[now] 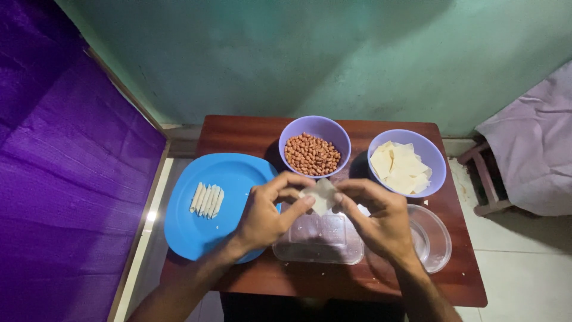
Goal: The person places peanuts onto thin white sheets, rolls them into cylindrical shapes, and places the finished rolls on a blue plate. The process is repeated with additional sheets and peanuts.
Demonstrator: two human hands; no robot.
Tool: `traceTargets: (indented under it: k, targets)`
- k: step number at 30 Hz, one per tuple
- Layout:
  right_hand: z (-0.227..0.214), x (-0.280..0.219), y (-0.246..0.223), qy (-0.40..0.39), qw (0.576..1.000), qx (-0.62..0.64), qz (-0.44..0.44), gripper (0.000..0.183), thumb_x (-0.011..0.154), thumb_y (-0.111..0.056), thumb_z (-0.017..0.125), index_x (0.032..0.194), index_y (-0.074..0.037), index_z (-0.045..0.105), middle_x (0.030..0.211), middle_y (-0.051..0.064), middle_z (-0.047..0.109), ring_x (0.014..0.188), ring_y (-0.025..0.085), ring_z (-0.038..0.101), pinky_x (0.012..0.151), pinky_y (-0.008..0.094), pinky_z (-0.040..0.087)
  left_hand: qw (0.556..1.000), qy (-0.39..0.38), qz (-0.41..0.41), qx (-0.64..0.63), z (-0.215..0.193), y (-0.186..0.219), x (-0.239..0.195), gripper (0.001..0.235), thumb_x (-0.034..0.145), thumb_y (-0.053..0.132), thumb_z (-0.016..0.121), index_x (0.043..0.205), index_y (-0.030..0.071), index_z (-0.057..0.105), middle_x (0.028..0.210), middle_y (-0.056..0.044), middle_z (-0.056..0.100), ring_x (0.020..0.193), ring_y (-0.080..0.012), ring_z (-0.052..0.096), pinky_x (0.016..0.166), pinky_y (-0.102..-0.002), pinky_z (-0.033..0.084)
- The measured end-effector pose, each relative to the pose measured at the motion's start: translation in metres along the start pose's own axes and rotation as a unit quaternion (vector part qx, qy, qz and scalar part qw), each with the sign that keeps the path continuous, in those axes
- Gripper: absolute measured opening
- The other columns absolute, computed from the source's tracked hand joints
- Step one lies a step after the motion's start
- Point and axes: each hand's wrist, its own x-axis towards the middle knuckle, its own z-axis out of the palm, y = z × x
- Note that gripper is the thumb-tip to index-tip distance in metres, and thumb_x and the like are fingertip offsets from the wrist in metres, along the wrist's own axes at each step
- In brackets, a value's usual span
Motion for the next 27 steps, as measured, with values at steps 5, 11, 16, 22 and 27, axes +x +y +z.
traceTargets:
  k: [5,11,16,22,27]
  targets:
    - [-0.008,-0.024,0.040,-0.097,0.981,-0.168,0.022,0.019,0.084,-0.009,0.074,0.101,-0.015,0.080,0.078,0.001,0.083,0.066,0.010,0.076,0.056,0.029,0.058,0.970,0.033,0.104,0.218,0.013,-0.033,-0.033,0.042,0.085,0.015,0.081,0.124,0.014,0.065,0.077,-0.001,0.078,0.069,-0.0185,0.077,0.065,-0.030,0.062]
    - [-0.004,-0.052,0.097,-0.205,0.940,-0.257,0.096,0.035,0.093,-0.013,0.064,0.126,-0.022,0.060,0.085,0.001,0.078,0.069,0.018,0.071,0.068,0.031,0.054,0.897,0.015,0.242,0.369,0.028,-0.040,-0.065,0.017,0.094,0.008,0.073,0.110,0.002,0.069,0.090,-0.010,0.070,0.072,-0.0255,0.062,0.067,-0.038,0.048]
    - [0.005,-0.064,0.125,-0.232,0.897,-0.367,0.087,0.043,0.097,-0.022,0.058,0.138,-0.021,0.047,0.114,0.015,0.071,0.092,0.041,0.070,0.071,0.052,0.054,0.879,-0.024,0.244,0.409,0.039,-0.068,-0.082,0.018,0.092,0.011,0.076,0.106,0.000,0.073,0.110,-0.016,0.070,0.105,-0.0330,0.065,0.085,-0.044,0.052]
    - [-0.001,-0.070,0.121,-0.181,0.839,-0.506,-0.090,0.043,0.095,-0.024,0.066,0.135,-0.013,0.055,0.086,0.011,0.065,0.067,0.035,0.070,0.051,0.047,0.056,0.860,-0.088,0.222,0.451,0.046,-0.096,-0.092,0.037,0.083,0.018,0.084,0.110,-0.001,0.067,0.125,-0.020,0.068,0.124,-0.0369,0.061,0.108,-0.049,0.046]
    - [-0.027,-0.023,0.059,-0.228,0.859,-0.451,-0.077,0.037,0.093,-0.012,0.061,0.129,-0.011,0.062,0.103,0.013,0.070,0.089,0.032,0.067,0.072,0.044,0.055,0.872,-0.049,0.242,0.423,0.046,-0.096,-0.094,0.026,0.095,0.018,0.075,0.088,-0.006,0.068,0.107,-0.026,0.069,0.120,-0.0431,0.063,0.106,-0.051,0.050]
